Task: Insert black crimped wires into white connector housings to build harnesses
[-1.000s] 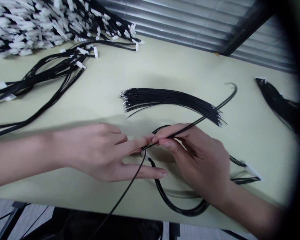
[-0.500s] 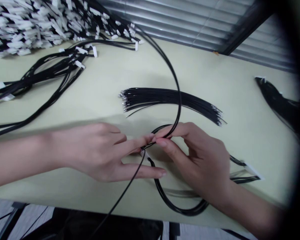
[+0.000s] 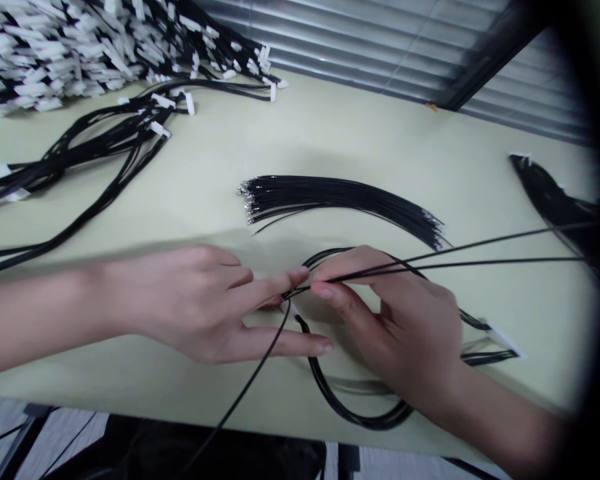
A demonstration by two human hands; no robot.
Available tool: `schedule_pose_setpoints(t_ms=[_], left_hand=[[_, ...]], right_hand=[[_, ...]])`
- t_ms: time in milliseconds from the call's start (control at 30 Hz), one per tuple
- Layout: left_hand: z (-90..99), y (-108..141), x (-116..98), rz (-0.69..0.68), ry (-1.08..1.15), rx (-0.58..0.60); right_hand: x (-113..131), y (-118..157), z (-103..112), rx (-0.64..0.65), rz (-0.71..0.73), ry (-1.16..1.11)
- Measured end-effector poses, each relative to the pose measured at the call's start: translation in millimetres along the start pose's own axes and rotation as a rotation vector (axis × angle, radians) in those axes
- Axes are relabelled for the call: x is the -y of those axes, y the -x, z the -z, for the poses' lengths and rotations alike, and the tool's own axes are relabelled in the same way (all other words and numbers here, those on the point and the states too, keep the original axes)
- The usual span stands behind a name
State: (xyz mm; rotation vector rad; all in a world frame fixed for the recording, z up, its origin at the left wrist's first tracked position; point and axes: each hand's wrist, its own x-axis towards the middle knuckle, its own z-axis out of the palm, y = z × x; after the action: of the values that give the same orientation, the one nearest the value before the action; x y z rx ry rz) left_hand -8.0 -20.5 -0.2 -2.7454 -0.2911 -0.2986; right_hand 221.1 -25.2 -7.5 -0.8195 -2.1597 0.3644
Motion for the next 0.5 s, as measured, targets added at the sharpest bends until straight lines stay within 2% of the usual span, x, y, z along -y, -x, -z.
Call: schedule_pose_setpoints(t_ms=[200, 367, 500], left_hand=[[1.4, 0.4, 0.3, -0.006, -0.020, 0.014], [-0.5, 1.2, 0.0, 0.027, -0.017, -0.009], [-1.9, 0.4, -0.9, 0.030, 0.008, -0.022]], right_hand=[[0.2, -0.6, -1.3, -0.004, -0.012, 0.000], [-0.4, -0.3, -1.1, -0.028, 0.097, -0.001], [-2.1, 0.3, 2.2, 0.042, 0.151, 0.064]])
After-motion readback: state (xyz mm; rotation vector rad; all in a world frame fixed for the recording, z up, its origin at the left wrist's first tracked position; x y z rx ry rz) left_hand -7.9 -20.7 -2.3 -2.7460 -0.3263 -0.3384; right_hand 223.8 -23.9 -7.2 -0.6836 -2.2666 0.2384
